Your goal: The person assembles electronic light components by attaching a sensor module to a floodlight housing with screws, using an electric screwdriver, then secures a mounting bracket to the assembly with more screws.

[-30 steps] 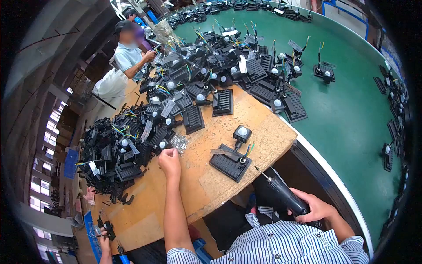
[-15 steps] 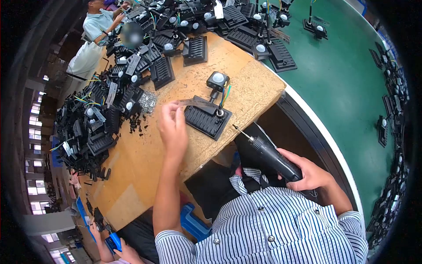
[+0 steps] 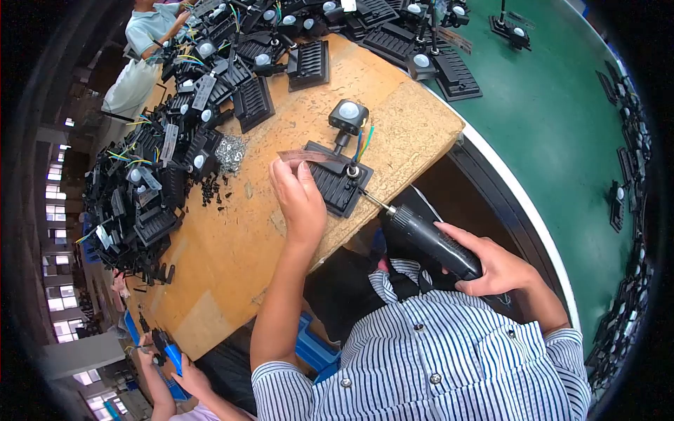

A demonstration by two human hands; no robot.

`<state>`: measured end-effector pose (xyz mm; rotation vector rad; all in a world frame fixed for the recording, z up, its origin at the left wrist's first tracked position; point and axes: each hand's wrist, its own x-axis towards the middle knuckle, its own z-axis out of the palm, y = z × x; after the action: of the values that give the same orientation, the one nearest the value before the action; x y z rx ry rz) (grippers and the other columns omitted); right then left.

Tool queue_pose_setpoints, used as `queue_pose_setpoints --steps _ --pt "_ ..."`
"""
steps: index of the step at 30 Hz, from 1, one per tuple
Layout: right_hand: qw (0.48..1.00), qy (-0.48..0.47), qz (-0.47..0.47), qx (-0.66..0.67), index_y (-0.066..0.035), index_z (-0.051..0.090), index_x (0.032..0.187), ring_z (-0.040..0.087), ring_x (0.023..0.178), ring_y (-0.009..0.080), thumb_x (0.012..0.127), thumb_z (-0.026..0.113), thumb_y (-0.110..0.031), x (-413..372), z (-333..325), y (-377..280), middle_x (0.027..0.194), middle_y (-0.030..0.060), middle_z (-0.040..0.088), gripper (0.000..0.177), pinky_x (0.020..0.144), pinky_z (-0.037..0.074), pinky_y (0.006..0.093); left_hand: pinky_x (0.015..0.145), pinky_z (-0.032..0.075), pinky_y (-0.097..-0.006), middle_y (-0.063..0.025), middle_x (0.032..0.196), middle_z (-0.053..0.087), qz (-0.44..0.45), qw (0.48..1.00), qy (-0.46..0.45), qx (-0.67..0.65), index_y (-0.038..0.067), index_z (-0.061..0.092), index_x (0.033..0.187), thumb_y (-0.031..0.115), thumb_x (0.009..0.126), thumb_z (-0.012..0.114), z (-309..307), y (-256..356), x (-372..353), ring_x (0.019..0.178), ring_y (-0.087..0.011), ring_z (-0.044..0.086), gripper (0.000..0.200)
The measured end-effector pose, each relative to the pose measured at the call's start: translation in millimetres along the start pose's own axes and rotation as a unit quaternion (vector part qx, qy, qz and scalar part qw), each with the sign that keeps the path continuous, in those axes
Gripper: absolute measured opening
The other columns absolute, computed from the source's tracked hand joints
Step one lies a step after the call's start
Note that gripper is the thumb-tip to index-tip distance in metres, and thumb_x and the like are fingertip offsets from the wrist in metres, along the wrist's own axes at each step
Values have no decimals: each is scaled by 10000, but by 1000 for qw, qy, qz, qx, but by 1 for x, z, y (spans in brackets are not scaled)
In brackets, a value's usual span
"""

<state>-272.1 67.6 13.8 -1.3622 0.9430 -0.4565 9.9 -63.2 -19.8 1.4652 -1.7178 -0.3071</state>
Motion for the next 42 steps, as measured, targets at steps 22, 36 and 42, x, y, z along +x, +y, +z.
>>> queue_pose_setpoints --steps 22,36,42 --pt "998 42 -35 -24 -100 191 1446 617 933 290 648 629 -92 5 14 -5 1172 237 550 911 813 463 336 942 305 -419 -190 1093 464 39 999 1 21 3 541 901 79 845 565 -9 3 -4 1059 -317 410 97" --pt "998 20 -42 -39 -131 136 1461 606 982 336 660 625 -107 6 18 -7 1238 263 504 939 854 473 382 931 319 -366 -36 890 641 -30 984 -96 -146 65 662 808 116 769 692 -23 25 -19 1020 -238 448 71" --pt "998 12 -39 -37 -124 125 1463 610 966 332 664 623 -112 6 18 -7 1227 282 499 941 853 479 387 923 352 -357 -61 929 641 -1 986 -97 -137 31 654 811 86 797 662 -24 25 -21 974 -205 528 58"
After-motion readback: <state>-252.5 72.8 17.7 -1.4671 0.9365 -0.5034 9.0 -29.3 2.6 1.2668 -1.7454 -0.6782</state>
